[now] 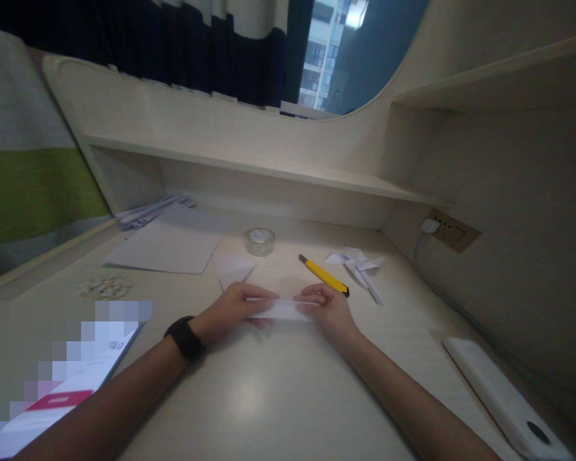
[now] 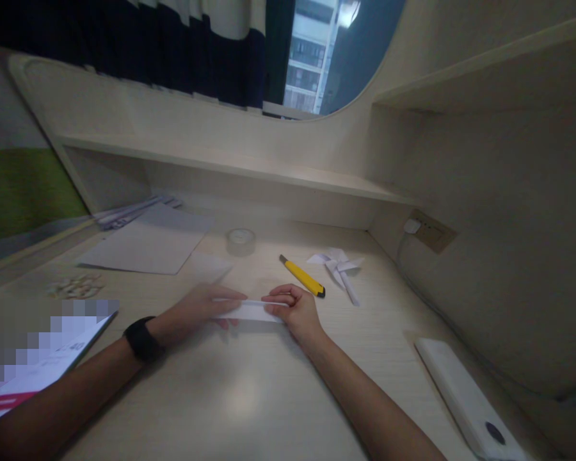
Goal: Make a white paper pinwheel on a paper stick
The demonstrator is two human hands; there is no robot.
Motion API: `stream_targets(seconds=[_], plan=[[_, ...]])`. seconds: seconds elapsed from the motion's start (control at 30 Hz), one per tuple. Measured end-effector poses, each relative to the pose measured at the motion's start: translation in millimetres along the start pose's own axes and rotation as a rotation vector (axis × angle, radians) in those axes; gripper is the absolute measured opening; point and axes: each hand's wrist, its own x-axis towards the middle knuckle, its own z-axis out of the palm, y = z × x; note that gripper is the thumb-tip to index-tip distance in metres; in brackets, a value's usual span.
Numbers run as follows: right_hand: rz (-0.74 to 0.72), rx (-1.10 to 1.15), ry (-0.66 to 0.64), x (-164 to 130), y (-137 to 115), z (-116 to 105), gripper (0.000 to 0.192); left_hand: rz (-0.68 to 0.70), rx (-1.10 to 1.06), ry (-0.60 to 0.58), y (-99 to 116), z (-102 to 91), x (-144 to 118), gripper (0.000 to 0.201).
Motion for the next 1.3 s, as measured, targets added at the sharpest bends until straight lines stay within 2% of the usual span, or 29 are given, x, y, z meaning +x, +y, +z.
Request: stream_targets(seconds=[0.2, 0.37, 0.67, 0.83, 1.13, 1.3], plan=[[-0.049, -0.052, -0.022, -2, -2, -1, 0.033, -0.004, -0.056, 0.035, -3, -1.8, 1, 0.038], [-0.083, -0.079, -0.077, -2, -3, 0, 0.034, 0.002, 0.036, 0.094, 0, 0.0, 2, 0.037], [-0.03, -0.015, -0.025, -3, -4, 6, 0.036, 0.044, 0.199, 0.119, -8, -1.1, 6, 0.029], [-0.034, -0.058, -0.005, -1, -1, 3, 0.037, 0.037, 0.174, 0.074, -13, -0.8, 8, 0.041], [0.016, -0.067, -0.033, -3, -4, 4, 0.035, 0.02, 0.147, 0.048, -10, -2.3, 5, 0.035], [-0.036, -0.072, -0.018, -4, -7, 5, 0.032, 0.004, 0.088, -0.017, -9, -0.6, 4, 0.04]])
